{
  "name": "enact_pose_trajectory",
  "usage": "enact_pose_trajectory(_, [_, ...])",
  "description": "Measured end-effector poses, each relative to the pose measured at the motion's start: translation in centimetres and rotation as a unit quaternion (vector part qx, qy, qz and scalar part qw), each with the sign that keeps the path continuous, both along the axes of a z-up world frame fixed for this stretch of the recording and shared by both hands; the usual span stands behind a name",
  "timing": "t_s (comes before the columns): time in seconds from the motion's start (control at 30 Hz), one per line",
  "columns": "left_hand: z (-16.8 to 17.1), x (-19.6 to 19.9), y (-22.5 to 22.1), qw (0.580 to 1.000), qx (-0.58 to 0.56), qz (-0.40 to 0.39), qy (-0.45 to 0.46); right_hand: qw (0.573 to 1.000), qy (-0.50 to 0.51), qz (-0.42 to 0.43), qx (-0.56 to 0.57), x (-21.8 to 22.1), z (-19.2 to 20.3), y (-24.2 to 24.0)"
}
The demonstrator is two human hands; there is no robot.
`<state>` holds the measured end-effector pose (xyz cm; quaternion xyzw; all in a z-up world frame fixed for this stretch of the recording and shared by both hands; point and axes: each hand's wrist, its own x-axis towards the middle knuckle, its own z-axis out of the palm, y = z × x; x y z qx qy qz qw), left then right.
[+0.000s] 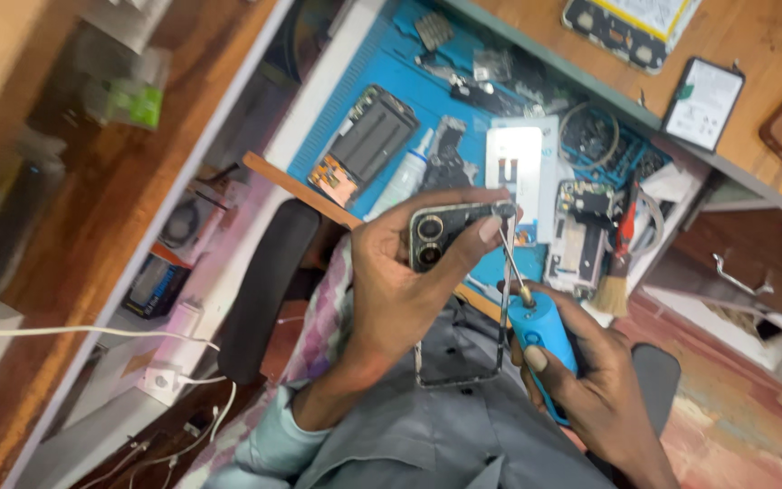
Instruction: The person is repairing a smartphone. They use a blue electric screwdriver to remove screws from the back of the phone, then use a small metal tool to pry open the back cover. They then use their fingers to remove a small component from the back of the phone.
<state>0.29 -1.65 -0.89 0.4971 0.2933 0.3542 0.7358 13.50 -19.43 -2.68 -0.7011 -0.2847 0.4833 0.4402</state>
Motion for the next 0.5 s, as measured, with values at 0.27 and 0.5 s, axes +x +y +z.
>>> enact_pose_trajectory(0.27, [-1.8,-1.9,2.2,0.982,-0.155,0.024,-0.103,0.991,-0.019,-0.018,0.132,2.1,2.4,7.5])
enact_pose_trajectory(0.5, [-3.0,-3.2,1.0,0.958,-0.223,-0.138,-0.119,0.839,-0.393,0.16,0.34,2.5,4.9,21.0])
